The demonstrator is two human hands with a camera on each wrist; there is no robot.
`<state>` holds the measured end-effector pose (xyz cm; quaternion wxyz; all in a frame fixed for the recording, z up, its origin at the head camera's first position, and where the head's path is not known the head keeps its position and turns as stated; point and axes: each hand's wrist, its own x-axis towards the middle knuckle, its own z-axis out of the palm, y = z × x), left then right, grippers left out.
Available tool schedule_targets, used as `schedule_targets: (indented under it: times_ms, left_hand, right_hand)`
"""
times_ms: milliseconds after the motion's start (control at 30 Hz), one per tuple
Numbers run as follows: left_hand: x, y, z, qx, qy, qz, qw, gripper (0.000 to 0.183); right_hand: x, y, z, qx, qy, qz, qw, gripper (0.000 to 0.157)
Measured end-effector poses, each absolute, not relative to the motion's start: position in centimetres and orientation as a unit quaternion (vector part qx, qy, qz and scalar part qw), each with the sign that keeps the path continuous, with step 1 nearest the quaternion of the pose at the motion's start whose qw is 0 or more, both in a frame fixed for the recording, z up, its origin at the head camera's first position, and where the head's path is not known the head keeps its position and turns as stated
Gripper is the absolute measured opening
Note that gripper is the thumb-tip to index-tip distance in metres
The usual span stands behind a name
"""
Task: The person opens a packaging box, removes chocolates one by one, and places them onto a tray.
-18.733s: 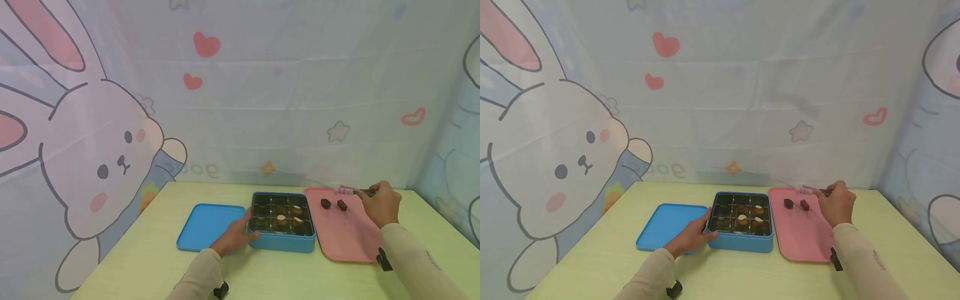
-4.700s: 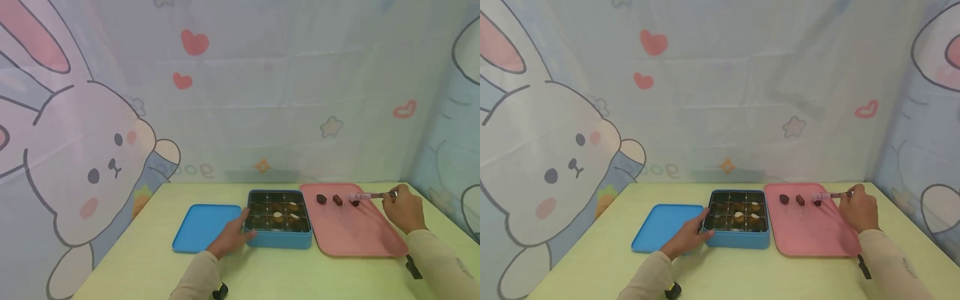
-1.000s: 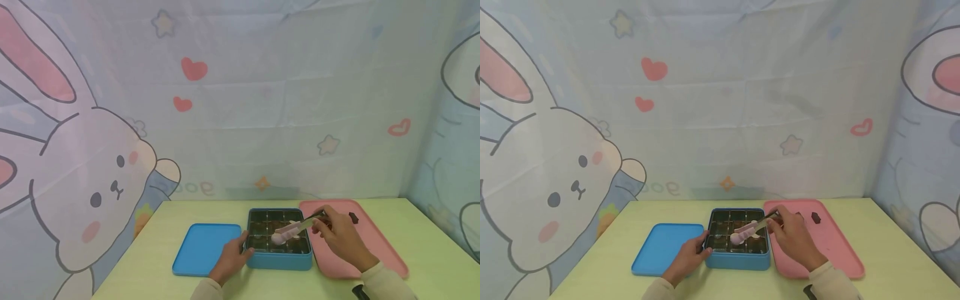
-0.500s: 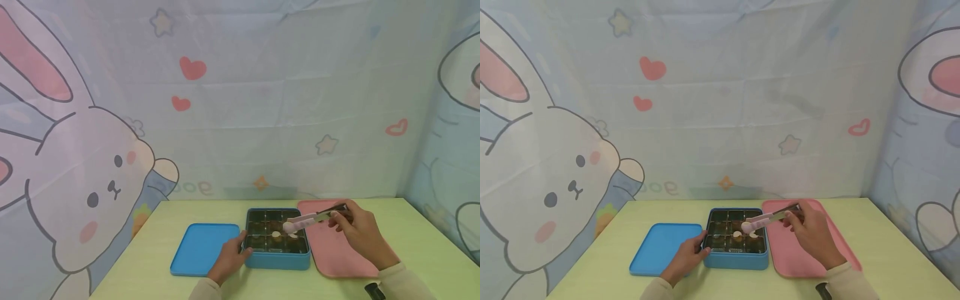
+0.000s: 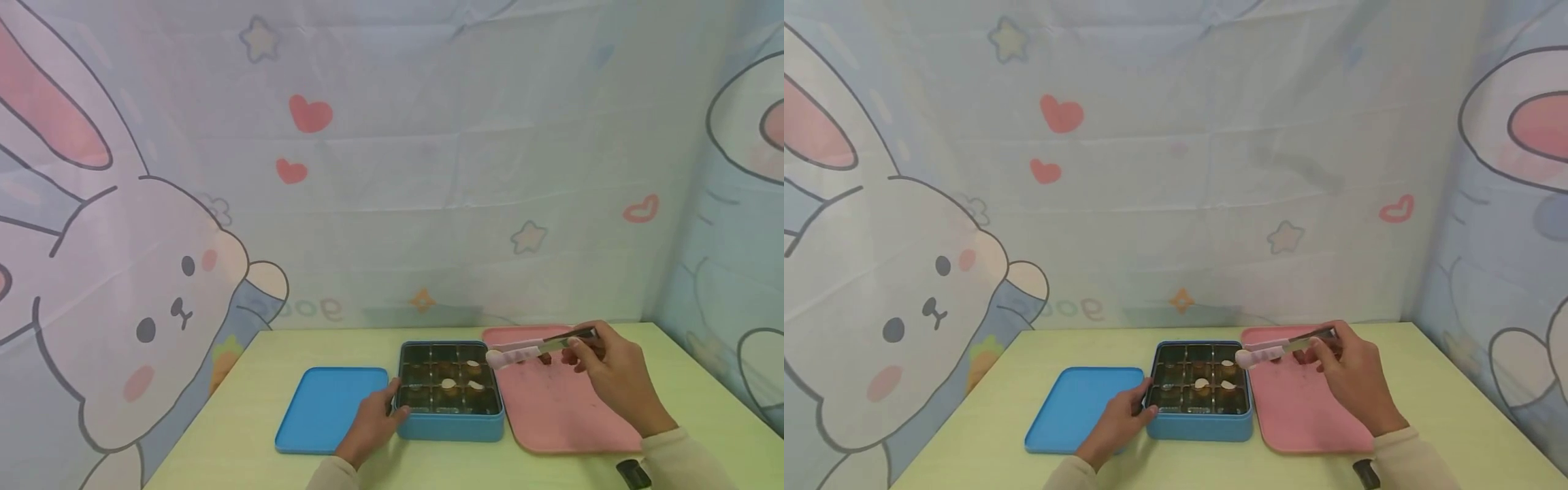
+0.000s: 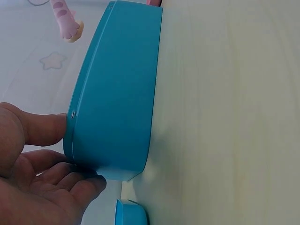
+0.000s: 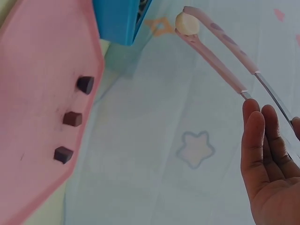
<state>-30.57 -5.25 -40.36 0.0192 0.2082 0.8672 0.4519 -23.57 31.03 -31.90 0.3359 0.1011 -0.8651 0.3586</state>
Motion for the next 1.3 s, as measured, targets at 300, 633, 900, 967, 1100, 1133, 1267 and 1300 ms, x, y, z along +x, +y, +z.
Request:
schedule_targets:
  times_ms: [300,633,900,967,1100,1133,1267,1300]
  left_hand:
    - [-30.6,-5.3,-40.4,0.205,0.865,0.457,0.023,0.064]
    - [-30.7,-5.2,-40.4,0.199,0.865,0.459,0.028,0.065]
    - [-30.7,-5.1,-40.3,0.208,0.870,0.447,0.013,0.064]
    - [-30.6,-5.1,-40.2,0.209,0.870,0.447,0.013,0.064]
    - [-30.5,-5.0,-40.0,0.206,0.871,0.446,0.018,0.064]
    - [-30.4,-5.0,-40.0,0.204,0.871,0.446,0.020,0.064]
    - [-30.4,-5.1,-40.0,0.196,0.871,0.450,0.023,0.064]
    - [-30.4,-5.1,-40.1,0.195,0.870,0.451,0.024,0.064]
  right_hand:
    - [-23.8,33.4,-33.6,0.055,-0.874,0.348,0.334,0.015]
    - [-24.2,34.8,-35.9,0.022,-0.891,0.337,0.303,0.014]
    - [-25.0,34.7,-37.5,0.025,-0.896,0.329,0.296,0.011]
    - [-25.1,34.7,-37.7,0.022,-0.896,0.331,0.295,0.012]
    - [-25.2,34.8,-37.9,0.014,-0.897,0.331,0.291,0.013]
    - [-25.3,34.8,-37.9,0.012,-0.898,0.331,0.291,0.013]
    - [-25.3,34.7,-37.9,0.006,-0.898,0.331,0.288,0.014]
    - [-25.4,34.7,-38.0,0.004,-0.898,0.332,0.289,0.014]
